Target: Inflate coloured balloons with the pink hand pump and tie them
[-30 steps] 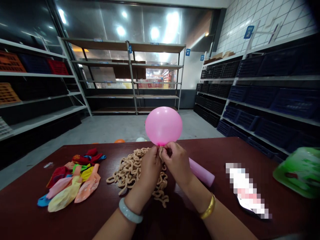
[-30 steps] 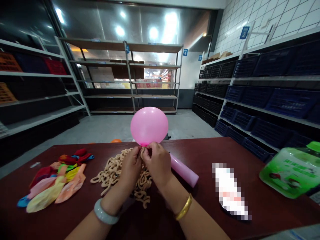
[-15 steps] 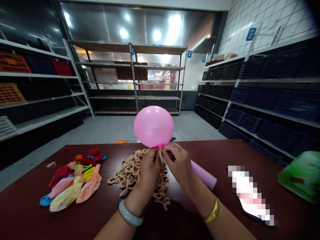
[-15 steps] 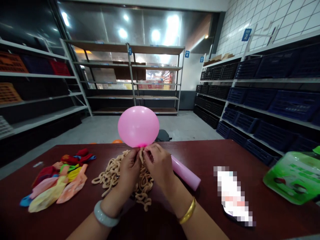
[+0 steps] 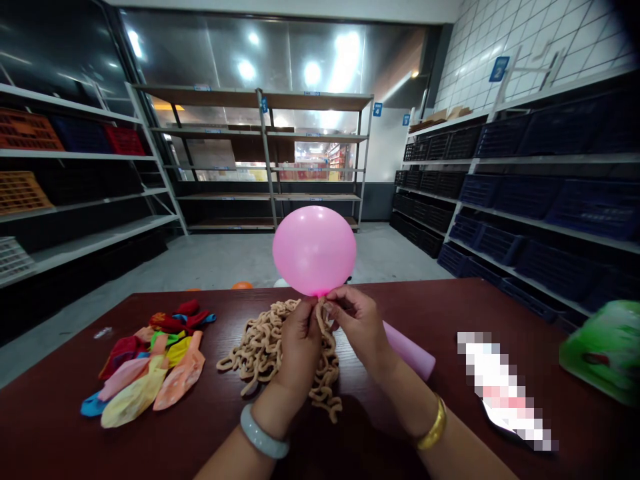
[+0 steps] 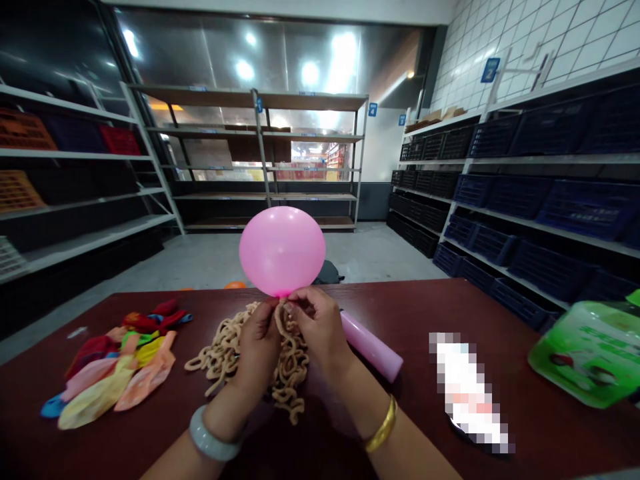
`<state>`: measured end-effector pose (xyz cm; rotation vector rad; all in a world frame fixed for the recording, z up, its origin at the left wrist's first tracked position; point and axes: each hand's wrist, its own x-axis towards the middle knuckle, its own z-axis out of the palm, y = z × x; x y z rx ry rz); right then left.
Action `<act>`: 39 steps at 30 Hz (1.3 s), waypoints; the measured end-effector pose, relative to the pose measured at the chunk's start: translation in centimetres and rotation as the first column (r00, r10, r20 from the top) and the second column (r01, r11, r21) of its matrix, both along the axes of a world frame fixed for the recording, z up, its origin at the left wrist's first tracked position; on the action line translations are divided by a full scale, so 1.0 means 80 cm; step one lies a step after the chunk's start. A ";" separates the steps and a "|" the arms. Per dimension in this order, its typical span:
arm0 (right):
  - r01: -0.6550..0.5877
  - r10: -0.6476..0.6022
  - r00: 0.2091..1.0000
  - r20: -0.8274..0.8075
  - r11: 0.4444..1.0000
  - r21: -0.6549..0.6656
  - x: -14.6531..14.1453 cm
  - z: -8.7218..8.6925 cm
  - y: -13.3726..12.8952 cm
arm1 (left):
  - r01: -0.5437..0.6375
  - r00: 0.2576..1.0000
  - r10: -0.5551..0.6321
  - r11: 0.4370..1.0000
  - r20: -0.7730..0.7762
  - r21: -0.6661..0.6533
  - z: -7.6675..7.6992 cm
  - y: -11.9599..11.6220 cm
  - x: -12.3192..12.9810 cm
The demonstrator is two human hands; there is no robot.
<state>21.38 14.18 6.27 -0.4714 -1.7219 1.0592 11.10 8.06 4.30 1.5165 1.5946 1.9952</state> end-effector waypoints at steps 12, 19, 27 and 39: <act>-0.053 0.055 0.998 0.004 0.974 -0.220 -0.005 0.001 -0.004 | -0.040 0.993 0.034 0.998 -0.111 -0.052 0.001 -0.003 -0.004; -0.072 0.068 0.997 -0.031 0.982 -0.173 -0.002 0.002 0.000 | -0.081 0.984 0.076 0.996 -0.163 -0.027 0.001 -0.003 -0.004; 0.288 -0.336 0.939 0.068 0.880 0.378 0.002 0.006 -0.018 | -0.016 0.996 0.016 1.000 0.084 0.001 0.002 0.001 0.009; 0.093 -0.093 0.996 -0.006 0.992 0.083 -0.004 -0.003 -0.013 | -0.023 0.991 0.017 0.999 0.130 0.042 0.006 -0.002 0.011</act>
